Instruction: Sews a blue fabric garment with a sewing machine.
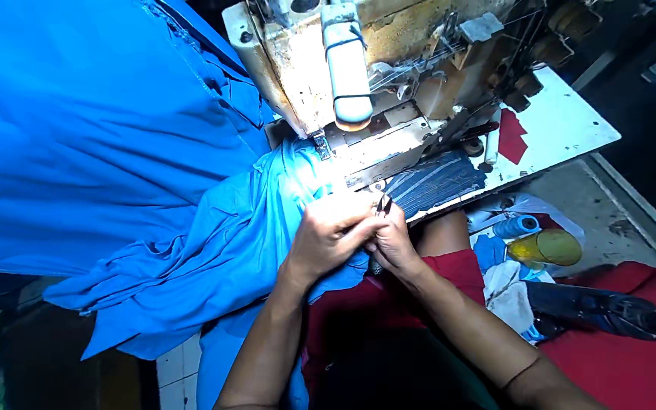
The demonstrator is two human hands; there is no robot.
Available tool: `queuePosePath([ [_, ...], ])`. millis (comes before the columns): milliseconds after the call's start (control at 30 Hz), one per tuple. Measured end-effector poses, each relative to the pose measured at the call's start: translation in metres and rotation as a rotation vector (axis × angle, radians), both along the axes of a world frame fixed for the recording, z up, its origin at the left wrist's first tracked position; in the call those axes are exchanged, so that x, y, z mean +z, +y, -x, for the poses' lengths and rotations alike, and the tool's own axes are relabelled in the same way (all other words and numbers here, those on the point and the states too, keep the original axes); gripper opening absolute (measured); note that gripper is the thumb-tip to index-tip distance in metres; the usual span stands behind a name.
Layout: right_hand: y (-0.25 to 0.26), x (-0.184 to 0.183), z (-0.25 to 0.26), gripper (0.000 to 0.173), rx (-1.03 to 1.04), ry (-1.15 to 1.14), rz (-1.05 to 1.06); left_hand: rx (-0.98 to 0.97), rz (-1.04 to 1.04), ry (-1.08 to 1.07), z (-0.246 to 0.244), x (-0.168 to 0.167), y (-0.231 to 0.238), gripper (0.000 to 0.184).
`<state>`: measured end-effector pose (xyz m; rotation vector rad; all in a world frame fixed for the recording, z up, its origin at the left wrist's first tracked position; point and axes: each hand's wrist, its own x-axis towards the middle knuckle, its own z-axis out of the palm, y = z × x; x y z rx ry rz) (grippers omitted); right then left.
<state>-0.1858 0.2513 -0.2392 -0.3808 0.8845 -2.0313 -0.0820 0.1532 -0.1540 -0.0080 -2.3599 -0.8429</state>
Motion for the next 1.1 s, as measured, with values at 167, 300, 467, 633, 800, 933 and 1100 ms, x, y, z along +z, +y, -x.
queuePosePath([
  [167,0.007,0.023,0.006,0.023,0.005,0.109,-0.005,0.469,0.237,-0.433,-0.049,-0.030,-0.016,0.039],
  [300,0.000,0.024,0.019,0.019,-0.066,0.542,-0.024,0.471,0.281,-0.427,-0.088,-0.016,-0.009,0.038],
  [467,-0.012,0.048,0.040,0.025,-0.304,1.376,-0.027,0.397,0.300,-0.210,-0.111,0.022,0.017,0.031],
  [633,-0.026,0.056,0.058,0.024,0.025,1.635,0.297,0.229,0.190,0.042,-0.102,0.023,0.022,0.029],
  [800,0.006,0.044,0.048,0.015,0.086,1.485,0.218,0.454,0.264,0.217,-0.071,-0.017,0.009,0.052],
  [933,0.021,0.025,0.035,0.015,-0.006,1.259,0.104,0.558,0.545,0.000,-0.044,-0.060,-0.006,0.062],
  [1100,0.023,0.020,0.026,0.009,-0.015,1.080,0.028,0.653,0.621,-0.027,-0.040,-0.061,-0.021,0.014],
])
